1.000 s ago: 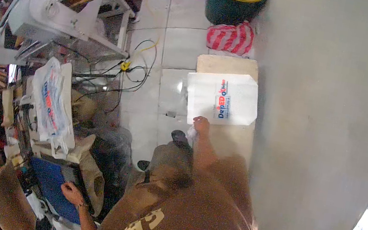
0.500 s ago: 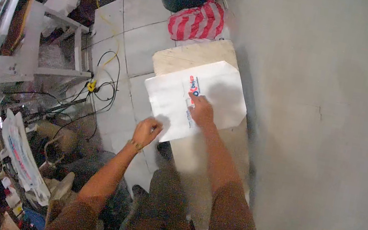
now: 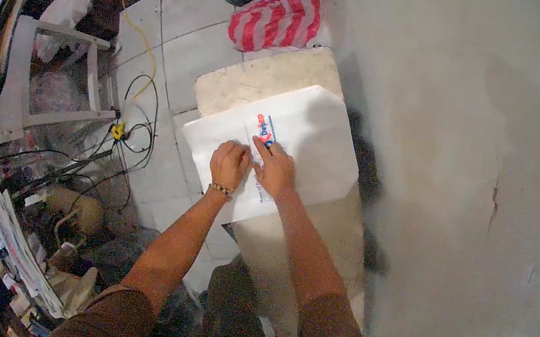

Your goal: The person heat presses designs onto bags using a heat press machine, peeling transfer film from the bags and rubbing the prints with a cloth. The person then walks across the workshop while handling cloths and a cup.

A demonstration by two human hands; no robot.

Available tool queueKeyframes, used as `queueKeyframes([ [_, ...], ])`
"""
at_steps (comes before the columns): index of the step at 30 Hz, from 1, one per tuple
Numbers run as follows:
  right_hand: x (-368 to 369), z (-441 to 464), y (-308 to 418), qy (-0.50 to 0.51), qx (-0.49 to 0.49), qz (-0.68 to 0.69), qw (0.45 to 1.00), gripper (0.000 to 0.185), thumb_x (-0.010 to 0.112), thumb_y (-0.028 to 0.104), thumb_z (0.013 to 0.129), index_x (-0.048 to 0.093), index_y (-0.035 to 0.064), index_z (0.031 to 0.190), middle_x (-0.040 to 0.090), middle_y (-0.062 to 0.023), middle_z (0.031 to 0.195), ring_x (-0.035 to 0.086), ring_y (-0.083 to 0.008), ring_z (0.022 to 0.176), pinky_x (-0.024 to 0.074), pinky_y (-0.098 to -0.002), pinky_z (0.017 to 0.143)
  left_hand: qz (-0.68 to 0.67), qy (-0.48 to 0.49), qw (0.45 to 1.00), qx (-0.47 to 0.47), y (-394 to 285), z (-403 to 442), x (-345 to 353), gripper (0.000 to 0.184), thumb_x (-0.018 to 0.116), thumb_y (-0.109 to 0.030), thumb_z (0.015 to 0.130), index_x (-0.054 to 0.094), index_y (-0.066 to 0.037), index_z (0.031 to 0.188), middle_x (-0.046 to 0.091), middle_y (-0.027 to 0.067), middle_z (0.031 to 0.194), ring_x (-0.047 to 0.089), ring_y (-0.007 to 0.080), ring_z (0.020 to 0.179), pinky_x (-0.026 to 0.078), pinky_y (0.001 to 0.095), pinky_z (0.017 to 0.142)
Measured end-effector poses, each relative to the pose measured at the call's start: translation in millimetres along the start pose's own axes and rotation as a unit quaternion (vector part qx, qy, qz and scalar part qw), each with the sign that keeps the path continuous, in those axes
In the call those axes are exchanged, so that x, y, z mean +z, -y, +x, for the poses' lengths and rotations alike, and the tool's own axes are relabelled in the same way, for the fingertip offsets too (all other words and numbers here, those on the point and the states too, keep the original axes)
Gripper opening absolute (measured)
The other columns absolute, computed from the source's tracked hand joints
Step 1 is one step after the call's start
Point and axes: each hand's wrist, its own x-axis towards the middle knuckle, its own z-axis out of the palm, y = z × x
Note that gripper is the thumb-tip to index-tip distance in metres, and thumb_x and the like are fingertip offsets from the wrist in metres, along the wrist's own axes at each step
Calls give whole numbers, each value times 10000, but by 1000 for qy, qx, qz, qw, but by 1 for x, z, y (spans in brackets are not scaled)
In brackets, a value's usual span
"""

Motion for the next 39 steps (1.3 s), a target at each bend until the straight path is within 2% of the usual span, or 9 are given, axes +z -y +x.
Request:
queueKeyframes([
  [3, 2, -2, -1, 22, 13, 4, 1000, 661, 722, 202, 798, 480, 187, 1413, 549, -106, 996, 564, -284, 939, 458, -430, 748, 38, 13, 999, -2, 3, 3, 1, 128, 679, -143, 824, 640, -53, 907, 618, 112, 873, 596, 314, 839, 473, 421, 736],
  [7, 5, -2, -2, 15, 10, -7, 1000, 663, 721, 217, 805, 474, 213, 1421, 532, -94, 1003, 547, -269, 952, 442, -424, 758, -51, -42, 998, -10, 9, 0, -4, 124, 676, -138, 838, 630, -41, 901, 608, 139, 877, 586, 329, 833, 470, 427, 733],
  [19, 4, -2, 0, 21, 11, -7, 1000, 630, 728, 162, 790, 524, 271, 1376, 522, -74, 980, 544, -248, 943, 435, -409, 746, 64, -77, 994, 46, -4, 2, 10, 173, 711, -137, 756, 636, -49, 884, 602, 113, 828, 584, 311, 781, 459, 435, 667],
  [22, 4, -1, 0, 20, 12, 0, 1000, 633, 737, 154, 779, 535, 274, 1367, 521, -72, 966, 546, -244, 940, 437, -408, 744, 84, -21, 996, 24, -2, 8, 6, 182, 690, -143, 777, 578, -26, 860, 590, 141, 829, 575, 334, 791, 451, 451, 687],
  [24, 5, -2, -1, 14, 15, 11, 1000, 636, 741, 152, 775, 538, 273, 1365, 521, -72, 960, 549, -243, 938, 439, -407, 743, -35, 26, 999, -19, 2, 10, -5, 209, 677, -156, 796, 544, -9, 863, 577, 173, 828, 563, 365, 795, 442, 465, 697],
  [28, 3, -1, 0, 15, 7, 17, 1000, 625, 748, 154, 772, 550, 261, 1356, 527, -76, 959, 559, -248, 915, 450, -407, 736, -39, 19, 999, 19, 12, -2, -12, 105, 639, -118, 813, 575, -35, 818, 575, 152, 773, 559, 366, 755, 440, 458, 666],
  [31, 2, -1, 0, 2, -1, 16, 1000, 608, 747, 154, 772, 563, 251, 1344, 528, -81, 947, 564, -256, 892, 456, -410, 721, -27, 48, 998, 10, 8, -2, -15, 200, 685, -157, 801, 566, -15, 875, 577, 168, 816, 564, 365, 791, 443, 459, 692],
  [34, 2, -1, 0, -6, -9, 17, 1000, 597, 743, 149, 767, 575, 241, 1333, 526, -84, 932, 564, -267, 865, 458, -415, 707, -49, -9, 998, 22, -3, 3, -13, 176, 702, -154, 791, 612, -39, 891, 588, 129, 795, 581, 323, 792, 449, 435, 690],
  [39, 6, 0, -3, -12, -9, 30, 999, 590, 729, 139, 757, 585, 230, 1322, 520, -90, 921, 563, -279, 836, 459, -420, 696, 71, -48, 995, 44, -4, 5, 6, 131, 693, -157, 784, 657, -80, 883, 603, 92, 795, 602, 284, 807, 452, 399, 677],
])
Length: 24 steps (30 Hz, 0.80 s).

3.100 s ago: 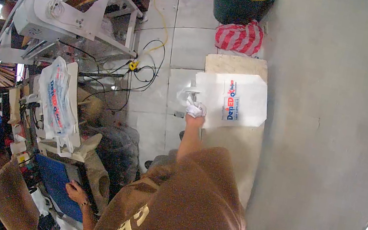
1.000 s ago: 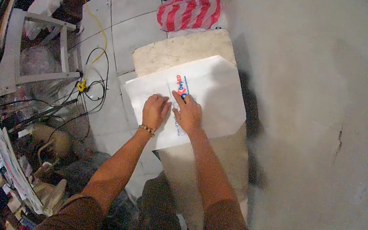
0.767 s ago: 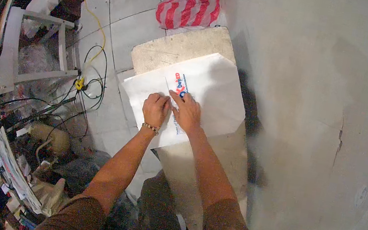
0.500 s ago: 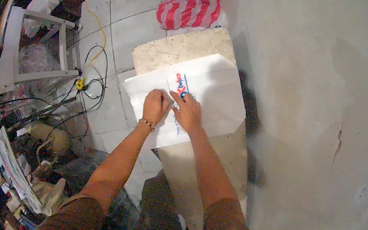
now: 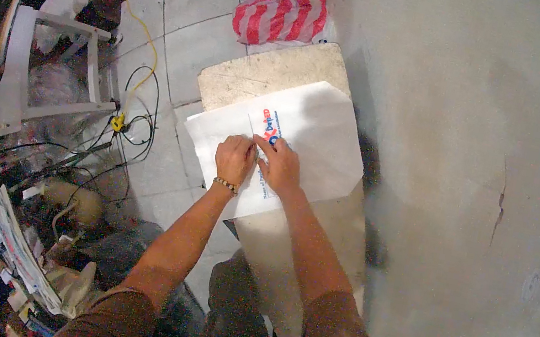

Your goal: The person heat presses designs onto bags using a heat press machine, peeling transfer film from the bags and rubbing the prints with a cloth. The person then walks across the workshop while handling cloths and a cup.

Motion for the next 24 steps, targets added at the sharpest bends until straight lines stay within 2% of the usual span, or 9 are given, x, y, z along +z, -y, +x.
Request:
queueKeyframes([
  [7, 0, 2, -3, 11, 5, -15, 1000, 592, 732, 185, 773, 566, 257, 1336, 519, -106, 933, 573, -293, 844, 478, -434, 723, 19, 130, 989, -63, 3, 1, -16, 161, 591, -193, 876, 626, -46, 929, 642, 160, 902, 610, 348, 858, 455, 453, 705],
  [10, -1, 1, 3, 32, 27, -19, 999, 609, 730, 210, 794, 532, 292, 1364, 533, -117, 975, 587, -300, 882, 491, -438, 771, -177, 167, 951, -193, 22, -43, -46, 277, 521, -245, 934, 557, 22, 871, 593, 254, 869, 562, 447, 853, 442, 517, 759],
  [14, 1, 4, -4, 54, 26, -22, 998, 629, 714, 209, 812, 495, 324, 1391, 552, -140, 1035, 596, -327, 958, 502, -450, 838, -153, 319, 912, -209, 29, -192, -124, 307, 467, -266, 965, 605, 1, 903, 622, 259, 837, 576, 481, 814, 462, 543, 729],
  [15, -7, 9, -3, 128, 67, 24, 989, 640, 707, 202, 814, 481, 262, 1409, 563, -170, 1159, 569, -362, 1085, 473, -444, 949, -122, 405, 873, -242, 39, -246, -135, 333, 496, -305, 951, 640, -7, 922, 650, 252, 890, 608, 462, 848, 478, 540, 732],
  [18, 10, 15, -44, 109, 54, 117, 986, 569, 648, 110, 836, 507, 110, 1387, 543, -181, 1347, 536, -313, 1220, 394, -415, 1061, -64, 595, 772, -213, 40, -374, -222, 373, 581, -349, 904, 687, 3, 838, 677, 237, 823, 667, 398, 763, 534, 497, 737],
  [19, 9, 17, -53, 65, -39, 124, 989, 507, 624, 77, 870, 514, 45, 1364, 560, -171, 1340, 522, -302, 1257, 410, -415, 1058, -51, 621, 746, -234, 39, -411, -251, 363, 595, -343, 894, 684, -1, 810, 679, 221, 811, 670, 381, 752, 536, 485, 725],
  [21, -28, 19, 11, 58, 142, 223, 963, 430, 572, 38, 911, 524, 12, 1338, 564, -176, 1335, 550, -276, 1230, 447, -375, 1026, -44, 623, 724, -292, 32, -464, -298, 355, 609, -337, 884, 681, -4, 783, 682, 205, 798, 674, 365, 742, 538, 474, 712],
  [22, -6, 12, -4, 11, 70, 234, 970, 348, 538, 10, 934, 556, 7, 1282, 637, -155, 1211, 611, -247, 1130, 498, -345, 945, -7, 621, 720, -309, 29, -483, -314, 334, 608, -309, 879, 673, -1, 767, 679, 198, 789, 675, 357, 736, 536, 465, 702],
  [24, 9, -4, 15, 156, 15, 111, 981, 236, 538, 43, 933, 614, 23, 1155, 673, -71, 980, 618, -160, 871, 494, -300, 721, 23, 597, 720, -354, 11, -493, -346, 314, 607, -281, 874, 665, 2, 751, 677, 191, 779, 676, 349, 731, 535, 456, 692],
])
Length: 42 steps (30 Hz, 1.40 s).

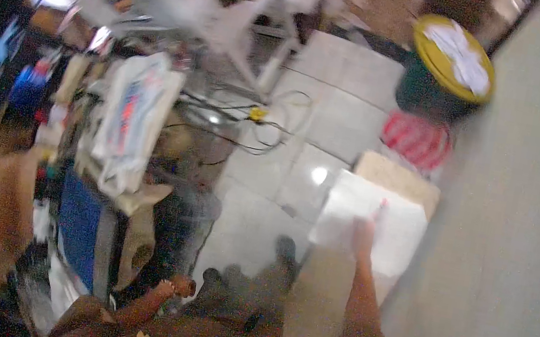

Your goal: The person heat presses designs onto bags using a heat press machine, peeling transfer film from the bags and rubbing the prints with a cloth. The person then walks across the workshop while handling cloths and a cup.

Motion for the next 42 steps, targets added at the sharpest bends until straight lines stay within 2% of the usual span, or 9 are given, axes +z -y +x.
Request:
queueKeyframes([
  [2, 77, -11, -13, 0, -193, 82, 978, 248, 542, 262, 943, 660, 78, 1061, 631, -24, 847, 525, -108, 607, 386, -265, 500, -314, -56, 948, 7, -6, -50, -47, 250, 579, -240, 886, 683, -18, 838, 695, 175, 837, 686, 338, 780, 530, 446, 710],
  [4, 95, -51, 136, 194, 97, 389, 896, 347, 554, 395, 945, 685, 76, 978, 595, -6, 760, 517, -120, 578, 404, -322, 511, -365, -248, 897, -8, -22, -72, -59, 235, 568, -238, 895, 686, -44, 955, 700, 178, 904, 684, 344, 839, 530, 433, 744],
  [11, 196, -149, 385, 462, -297, -38, 835, 467, 696, 433, 883, 627, -14, 766, 515, -70, 582, 452, -145, 550, 406, -316, 537, -405, -476, 781, 19, -12, -184, -68, 265, 603, -300, 905, 694, -70, 1000, 692, 160, 832, 666, 339, 762, 522, 415, 701],
  [17, 198, -208, 525, 580, -265, -53, 768, 338, 771, 264, 843, 553, 39, 716, 541, -32, 608, 485, -103, 613, 397, -278, 554, -444, -762, 358, -306, 112, -317, 44, 157, 601, -146, 867, 710, -35, 887, 677, 137, 710, 657, 313, 643, 525, 381, 653],
  [24, 270, -248, 572, 698, -199, 72, 684, 129, 583, -119, 868, 581, 9, 854, 640, -118, 1045, 626, -158, 837, 554, -326, 794, -201, -506, 201, -814, 249, -336, 257, 377, 715, -256, 800, 649, -31, 1097, 585, 235, 1238, 556, 400, 1145, 474, 476, 935],
  [28, 328, -284, 593, 700, -305, -16, 646, 135, 681, -30, 859, 671, -3, 990, 677, -81, 976, 620, -132, 844, 527, -304, 761, -480, -429, 352, -679, 254, -346, 288, 344, 614, -370, 885, 702, -62, 1010, 702, 197, 975, 681, 372, 911, 549, 492, 784],
  [32, 367, -355, 632, 671, -383, -38, 633, 192, 756, 171, 861, 692, -10, 857, 686, -53, 817, 599, -102, 755, 481, -276, 681, -424, -485, 331, -690, 240, -375, 289, 287, 661, -360, 835, 729, -88, 777, 702, 167, 806, 686, 373, 807, 554, 484, 714],
  [36, 408, -404, 651, 673, -318, -170, 646, 347, 749, 376, 835, 726, 40, 915, 721, -156, 885, 684, -297, 892, 518, -402, 821, -435, -546, 297, -652, 243, -390, 322, 193, 637, -283, 823, 730, -115, 801, 696, 173, 809, 675, 391, 788, 552, 476, 716],
  [42, 529, -379, 692, 316, -575, -166, 736, 706, 768, 173, 709, 493, 108, 1356, 440, -255, 1376, 656, -452, 932, 555, -498, 802, -321, -612, 264, -673, 224, -420, 341, 182, 519, -209, 937, 611, -57, 898, 658, 166, 899, 635, 391, 783, 499, 487, 714],
])
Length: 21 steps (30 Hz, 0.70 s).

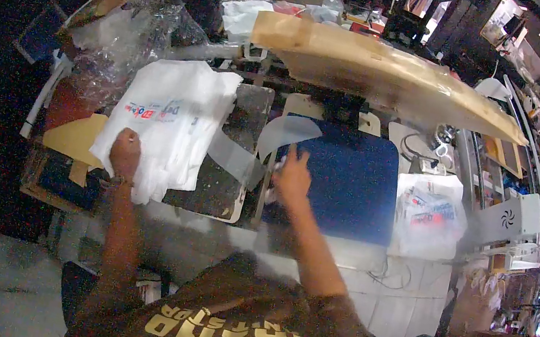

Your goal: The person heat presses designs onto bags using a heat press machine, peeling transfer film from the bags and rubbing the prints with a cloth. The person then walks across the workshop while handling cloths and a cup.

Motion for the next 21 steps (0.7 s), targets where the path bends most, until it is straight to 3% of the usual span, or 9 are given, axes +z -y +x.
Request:
queueKeyframes([
  [2, -2, 35, -2, 72, -36, -56, 995, 718, 754, 173, 713, 474, 104, 1371, 444, -246, 1381, 665, -437, 917, 573, -475, 749, 31, 12, 997, -63, -19, 6, -51, 177, 526, -203, 953, 603, -48, 919, 665, 169, 891, 636, 391, 788, 495, 480, 719],
  [5, 6, 59, 21, 157, -126, -179, 963, 607, 718, 175, 744, 531, 108, 1317, 452, -228, 1381, 682, -398, 884, 580, -451, 703, -8, -36, 999, -23, -9, 4, -90, 157, 551, -175, 958, 605, -29, 974, 681, 172, 915, 653, 374, 795, 504, 463, 710],
  [12, 69, 93, 8, 135, -205, -294, 924, 451, 681, 166, 777, 612, 145, 1222, 513, -212, 1327, 695, -332, 890, 582, -423, 672, -103, 92, 990, 10, -52, -14, -162, 195, 582, -109, 946, 616, -6, 1107, 690, 175, 935, 678, 328, 792, 518, 416, 700],
  [16, 48, 6, 68, 247, -282, -86, 923, 602, 767, 232, 747, 571, 70, 1293, 560, -188, 1313, 647, -399, 1004, 544, -487, 812, -154, 144, 975, 71, -111, -25, -167, 286, 561, -101, 953, 593, -45, 1231, 683, 188, 961, 681, 330, 829, 526, 418, 709],
  [17, 30, -22, 83, 264, -262, 9, 928, 612, 754, 241, 773, 554, 87, 1330, 575, -172, 1302, 629, -378, 1059, 525, -465, 863, -192, 207, 957, 62, -127, -26, -166, 332, 560, -107, 955, 588, -73, 1285, 685, 193, 1004, 693, 315, 864, 537, 412, 719],
  [18, 12, -46, 92, 279, -238, 106, 924, 622, 742, 251, 798, 536, 105, 1367, 589, -156, 1291, 611, -357, 1113, 505, -442, 915, -194, 138, 951, 197, -131, -33, -145, 384, 549, -132, 956, 546, -84, 1337, 674, 200, 1032, 678, 353, 919, 538, 414, 770],
  [19, 1, -61, 87, 279, -235, 104, 925, 622, 742, 251, 798, 536, 105, 1367, 589, -156, 1291, 611, -357, 1113, 505, -442, 915, -151, 305, 938, 68, -163, -34, -146, 416, 549, -173, 955, 516, -89, 1362, 665, 218, 1051, 664, 383, 924, 537, 420, 775],
  [20, -11, -71, 78, 328, -169, 225, 902, 661, 735, 257, 809, 493, 103, 1404, 562, -147, 1327, 596, -324, 1137, 476, -413, 953, -135, 274, 939, 160, -172, -49, -120, 437, 578, -194, 931, 519, -99, 1354, 665, 218, 1064, 669, 394, 900, 541, 444, 736],
  [21, -25, -81, 65, 368, -100, 341, 859, 701, 729, 264, 819, 450, 101, 1441, 536, -138, 1362, 582, -291, 1161, 448, -384, 992, -120, 282, 932, 192, -205, -60, -117, 403, 542, -142, 931, 492, 16, 1299, 672, 197, 950, 677, 355, 774, 545, 450, 622],
])
